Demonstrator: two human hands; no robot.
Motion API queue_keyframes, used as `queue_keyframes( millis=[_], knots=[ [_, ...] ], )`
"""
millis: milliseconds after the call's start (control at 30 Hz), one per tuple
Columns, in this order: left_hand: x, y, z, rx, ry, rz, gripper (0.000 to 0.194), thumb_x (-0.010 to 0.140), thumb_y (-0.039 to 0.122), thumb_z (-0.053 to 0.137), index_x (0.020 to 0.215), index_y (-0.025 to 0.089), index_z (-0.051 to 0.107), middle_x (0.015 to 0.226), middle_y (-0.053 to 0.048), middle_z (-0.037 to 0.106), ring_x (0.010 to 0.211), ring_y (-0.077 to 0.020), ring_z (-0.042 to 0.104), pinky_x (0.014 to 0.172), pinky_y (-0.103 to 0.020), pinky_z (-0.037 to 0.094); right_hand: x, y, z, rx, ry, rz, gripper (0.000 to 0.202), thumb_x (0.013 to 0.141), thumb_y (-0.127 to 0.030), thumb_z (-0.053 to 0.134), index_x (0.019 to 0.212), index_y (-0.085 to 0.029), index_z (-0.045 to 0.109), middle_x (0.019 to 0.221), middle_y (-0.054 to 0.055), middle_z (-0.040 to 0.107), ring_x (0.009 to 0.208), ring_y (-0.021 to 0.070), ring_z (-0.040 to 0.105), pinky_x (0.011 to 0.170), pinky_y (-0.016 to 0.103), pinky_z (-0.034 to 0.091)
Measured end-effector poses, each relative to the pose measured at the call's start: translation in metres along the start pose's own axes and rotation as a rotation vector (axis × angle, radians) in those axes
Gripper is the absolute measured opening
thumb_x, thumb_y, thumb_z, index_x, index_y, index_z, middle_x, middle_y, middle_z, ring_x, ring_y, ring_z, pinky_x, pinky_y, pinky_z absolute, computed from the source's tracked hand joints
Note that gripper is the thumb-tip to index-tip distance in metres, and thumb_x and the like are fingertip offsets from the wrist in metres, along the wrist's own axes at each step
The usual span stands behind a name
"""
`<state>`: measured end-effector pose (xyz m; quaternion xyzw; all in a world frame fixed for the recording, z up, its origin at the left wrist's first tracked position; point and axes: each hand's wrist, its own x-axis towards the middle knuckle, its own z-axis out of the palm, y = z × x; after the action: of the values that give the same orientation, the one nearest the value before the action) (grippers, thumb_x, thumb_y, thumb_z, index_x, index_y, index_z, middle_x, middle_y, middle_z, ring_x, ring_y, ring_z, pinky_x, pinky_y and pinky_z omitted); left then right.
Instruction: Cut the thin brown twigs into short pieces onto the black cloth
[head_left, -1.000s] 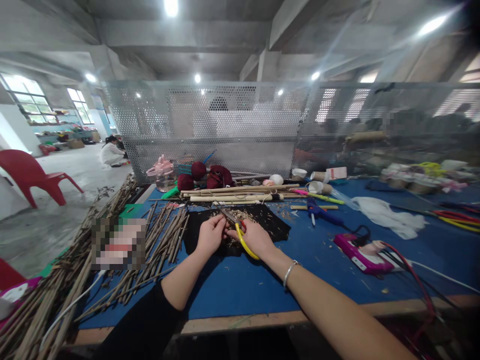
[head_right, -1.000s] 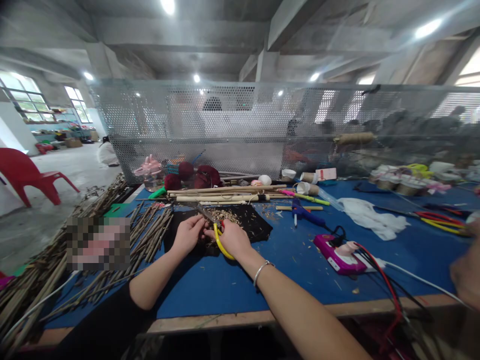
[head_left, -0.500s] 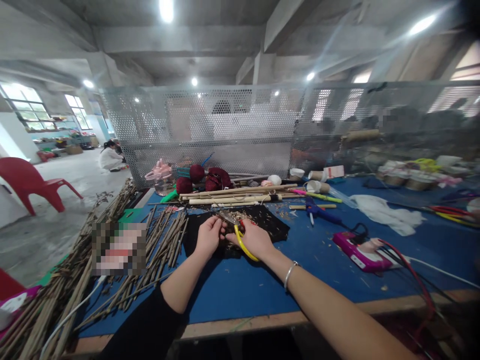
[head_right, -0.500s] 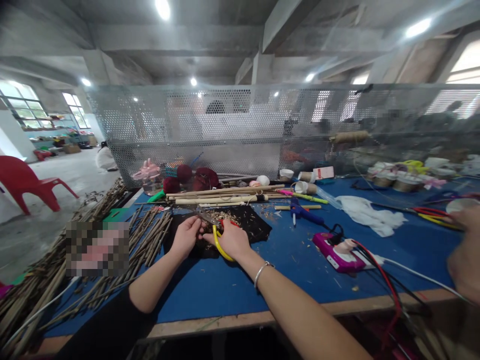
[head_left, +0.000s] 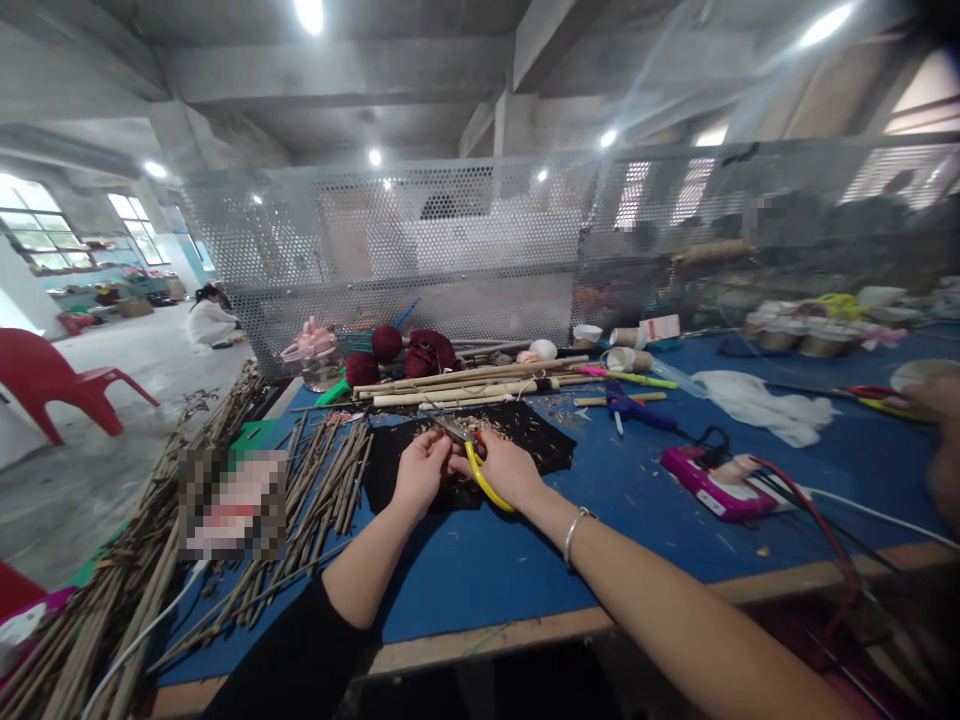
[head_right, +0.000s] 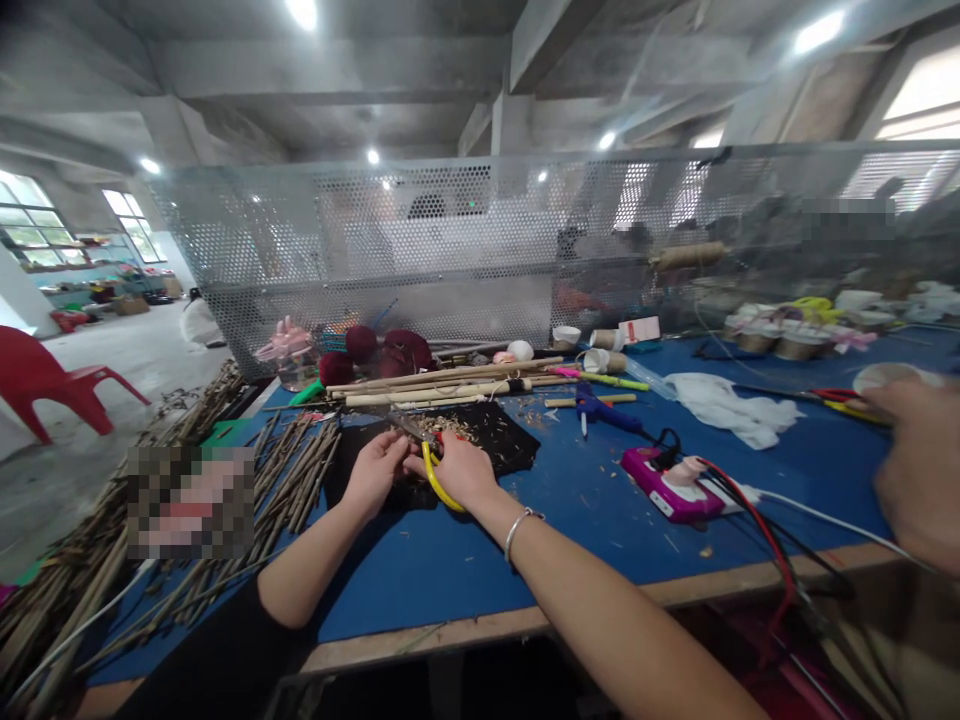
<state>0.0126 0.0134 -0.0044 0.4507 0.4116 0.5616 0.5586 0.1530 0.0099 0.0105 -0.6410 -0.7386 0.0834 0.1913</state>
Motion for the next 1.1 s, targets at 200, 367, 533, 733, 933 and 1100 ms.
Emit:
queue_keyframes(
  millis=[200,367,533,733,933,1100],
  knots=[
    [-0.0015,-0.0008,0.0012,-0.014,0.048,-0.055,0.029,0.061,0.035,0.069,0.075,0.011,0.060,0.067,-0.004,0.065,0.050,-0.0072,0.054,0.048,-0.018,0.043,0.0000,0.0028,0.0022,-0.017,0.019,-0.017,0.059,0.066,-0.069,0.048,0.095,-0.018,0.048,0.088,0.009,0.063,0.084,0.0244,0.060,0.065,0.029,0.037],
    [-0.0014,-0.0013,0.0005,-0.084,-0.003,-0.065,0.030,0.061,0.034,0.069,0.077,0.011,0.060,0.073,-0.007,0.066,0.058,-0.0110,0.059,0.053,-0.021,0.047,-0.0011,0.0014,0.0044,-0.001,0.056,-0.098,0.059,0.064,-0.064,0.056,0.098,-0.016,0.047,0.091,0.010,0.061,0.088,0.0239,0.059,0.069,0.028,0.038],
    [-0.0032,0.0018,0.0033,-0.117,-0.051,-0.066,0.031,0.061,0.034,0.068,0.079,0.010,0.060,0.073,-0.008,0.067,0.059,-0.0133,0.061,0.054,-0.023,0.047,-0.0010,-0.0004,0.0039,-0.002,0.054,-0.097,0.058,0.064,-0.062,0.058,0.097,-0.015,0.048,0.091,0.010,0.061,0.089,0.0243,0.058,0.070,0.029,0.038],
    [-0.0059,0.0033,0.0059,-0.139,-0.013,-0.038,0.028,0.060,0.033,0.069,0.073,0.012,0.058,0.066,-0.005,0.066,0.056,-0.0132,0.061,0.053,-0.023,0.047,-0.0022,-0.0017,0.0038,0.021,0.012,-0.083,0.060,0.068,-0.066,0.049,0.101,-0.016,0.045,0.088,0.010,0.063,0.086,0.0243,0.060,0.066,0.028,0.038],
    [-0.0044,0.0001,0.0036,-0.108,0.026,-0.027,0.028,0.061,0.034,0.068,0.074,0.012,0.059,0.069,-0.005,0.066,0.055,-0.0118,0.060,0.052,-0.022,0.046,-0.0010,-0.0009,0.0039,-0.017,-0.027,-0.042,0.058,0.067,-0.071,0.044,0.090,-0.018,0.049,0.084,0.009,0.064,0.081,0.0238,0.061,0.061,0.027,0.036],
    [-0.0021,0.0012,0.0022,-0.026,0.076,-0.027,0.027,0.064,0.034,0.066,0.077,0.012,0.059,0.068,-0.004,0.065,0.048,-0.0080,0.054,0.047,-0.019,0.042,0.0011,0.0015,0.0042,-0.030,-0.040,-0.012,0.058,0.067,-0.074,0.039,0.085,-0.020,0.052,0.081,0.008,0.064,0.076,0.0224,0.061,0.058,0.026,0.036]
  ],
)
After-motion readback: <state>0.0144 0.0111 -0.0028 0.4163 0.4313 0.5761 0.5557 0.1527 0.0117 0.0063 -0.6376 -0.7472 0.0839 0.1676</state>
